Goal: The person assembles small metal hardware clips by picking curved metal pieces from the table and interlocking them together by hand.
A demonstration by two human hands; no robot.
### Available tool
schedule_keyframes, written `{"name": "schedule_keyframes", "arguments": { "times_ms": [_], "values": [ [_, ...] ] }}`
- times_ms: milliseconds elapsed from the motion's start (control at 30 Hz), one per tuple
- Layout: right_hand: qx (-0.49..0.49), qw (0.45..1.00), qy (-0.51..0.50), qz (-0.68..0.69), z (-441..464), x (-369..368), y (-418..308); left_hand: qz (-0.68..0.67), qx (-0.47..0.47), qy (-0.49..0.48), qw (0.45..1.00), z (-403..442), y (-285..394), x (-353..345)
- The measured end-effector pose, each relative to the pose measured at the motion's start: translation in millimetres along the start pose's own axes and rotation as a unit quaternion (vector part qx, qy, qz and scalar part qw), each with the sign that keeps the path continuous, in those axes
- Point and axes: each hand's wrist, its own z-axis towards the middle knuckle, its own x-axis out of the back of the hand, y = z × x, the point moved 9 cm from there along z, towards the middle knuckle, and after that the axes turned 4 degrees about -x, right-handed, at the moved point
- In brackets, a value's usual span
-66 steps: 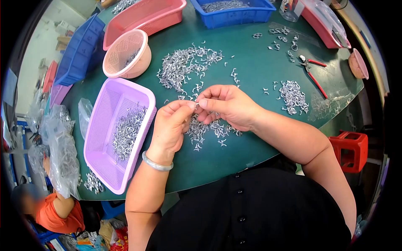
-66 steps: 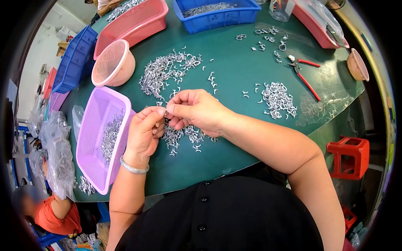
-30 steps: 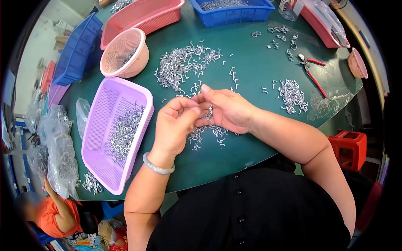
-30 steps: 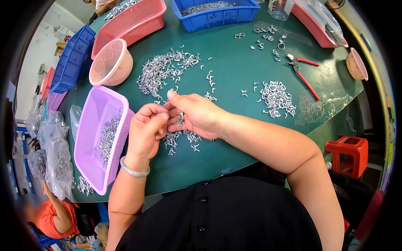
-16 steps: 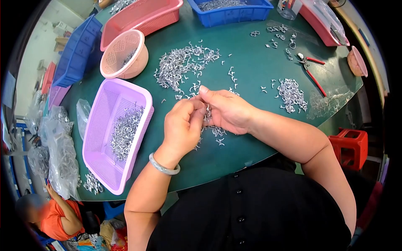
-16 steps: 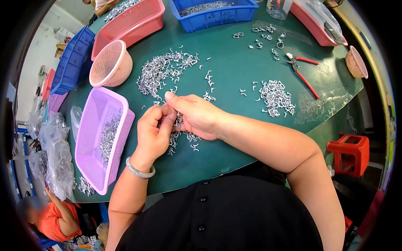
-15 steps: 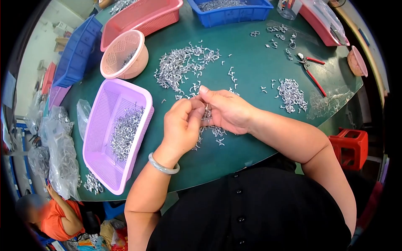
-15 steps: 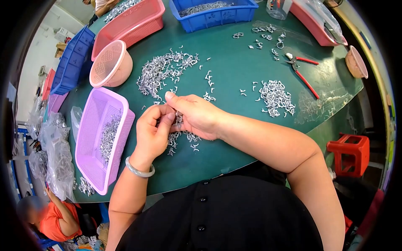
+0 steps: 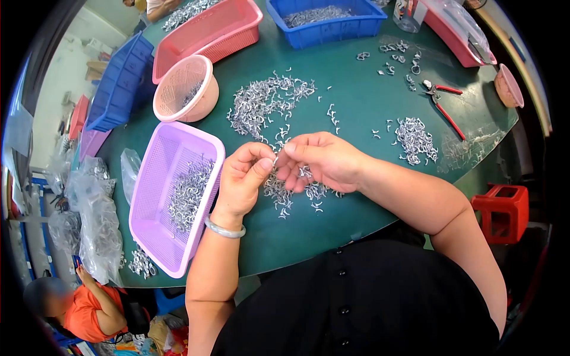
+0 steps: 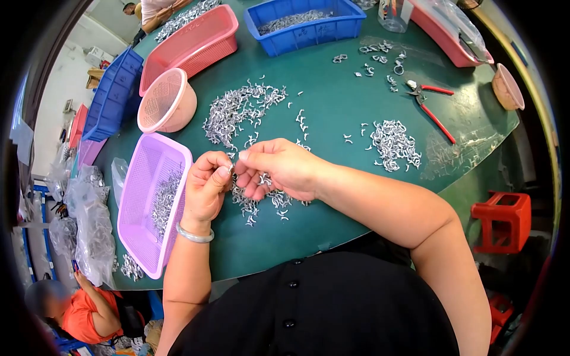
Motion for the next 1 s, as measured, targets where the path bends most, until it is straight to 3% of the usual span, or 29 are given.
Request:
{"name": "schedule_keyframes", "arguments": {
  "times_ms": [467,600,700,867,1000],
  "values": [
    [-0.039,0.983,0.069,-0.163,-11.8,6.5,-4.4,0.169,-0.01,-0.031,0.985,-4.1,2.1,-17.2],
    [-0.052,0.982,0.072,-0.167,-25.2,10.6,0.8,0.178,-0.015,-0.042,0.983,-7.7,-3.7,-28.7],
    [-0.025,0.974,0.109,-0.197,-43.8,26.3,-6.5,0.13,-0.007,0.003,0.992,-9.9,-0.3,-30.4],
    [-0.033,0.879,0.348,-0.325,-111.2,105.0,-49.7,0.08,0.047,0.062,0.994,-10.9,-5.6,-18.7],
    [-0.065,0.869,0.397,-0.288,-141.0,130.2,-48.4,0.157,0.036,0.005,0.987,-20.7,20.1,-50.2]
  ]
}}
